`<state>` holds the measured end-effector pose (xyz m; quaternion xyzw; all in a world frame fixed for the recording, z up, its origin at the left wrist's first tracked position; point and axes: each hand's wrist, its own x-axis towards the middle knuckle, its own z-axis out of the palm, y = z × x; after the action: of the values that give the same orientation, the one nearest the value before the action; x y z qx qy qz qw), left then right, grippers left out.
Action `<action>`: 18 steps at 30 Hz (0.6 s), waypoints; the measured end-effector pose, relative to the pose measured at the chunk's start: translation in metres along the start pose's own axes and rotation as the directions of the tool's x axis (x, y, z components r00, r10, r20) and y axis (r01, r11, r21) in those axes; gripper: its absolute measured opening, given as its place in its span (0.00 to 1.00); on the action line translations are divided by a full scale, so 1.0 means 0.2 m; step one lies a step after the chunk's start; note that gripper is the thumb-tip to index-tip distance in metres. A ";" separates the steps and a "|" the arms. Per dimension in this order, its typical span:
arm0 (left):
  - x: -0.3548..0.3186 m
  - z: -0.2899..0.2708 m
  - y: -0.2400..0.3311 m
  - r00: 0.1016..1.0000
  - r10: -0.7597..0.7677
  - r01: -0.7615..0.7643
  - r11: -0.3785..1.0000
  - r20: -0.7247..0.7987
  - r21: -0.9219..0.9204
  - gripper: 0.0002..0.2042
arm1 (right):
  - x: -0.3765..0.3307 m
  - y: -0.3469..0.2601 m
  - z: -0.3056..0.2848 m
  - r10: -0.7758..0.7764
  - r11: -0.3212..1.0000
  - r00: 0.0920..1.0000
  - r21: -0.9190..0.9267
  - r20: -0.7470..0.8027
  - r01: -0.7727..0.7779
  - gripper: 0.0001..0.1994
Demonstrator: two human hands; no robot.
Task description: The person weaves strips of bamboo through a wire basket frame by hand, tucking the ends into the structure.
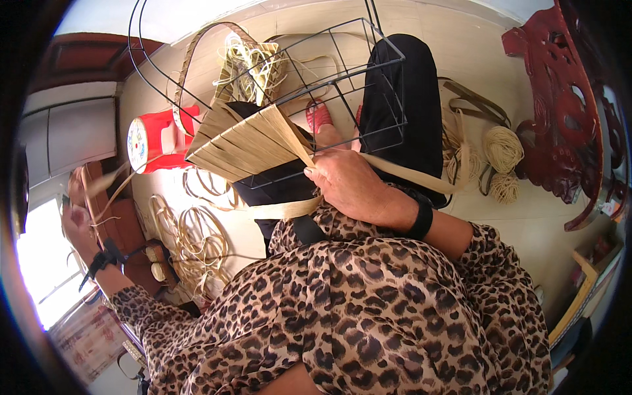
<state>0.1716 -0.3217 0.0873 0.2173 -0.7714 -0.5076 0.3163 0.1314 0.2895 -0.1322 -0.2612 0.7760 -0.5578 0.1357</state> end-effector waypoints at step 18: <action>-1.00 1.47 0.05 0.357 -0.069 -0.400 0.890 0.932 0.219 0.42 | -0.01 -0.07 -0.09 0.133 0.985 0.990 0.103 0.056 -0.138 0.08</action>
<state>0.1047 0.0038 -0.0417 -0.1236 -0.9200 -0.3302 -0.1712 0.1282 0.3009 -0.1136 -0.2138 0.7574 -0.5816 0.2060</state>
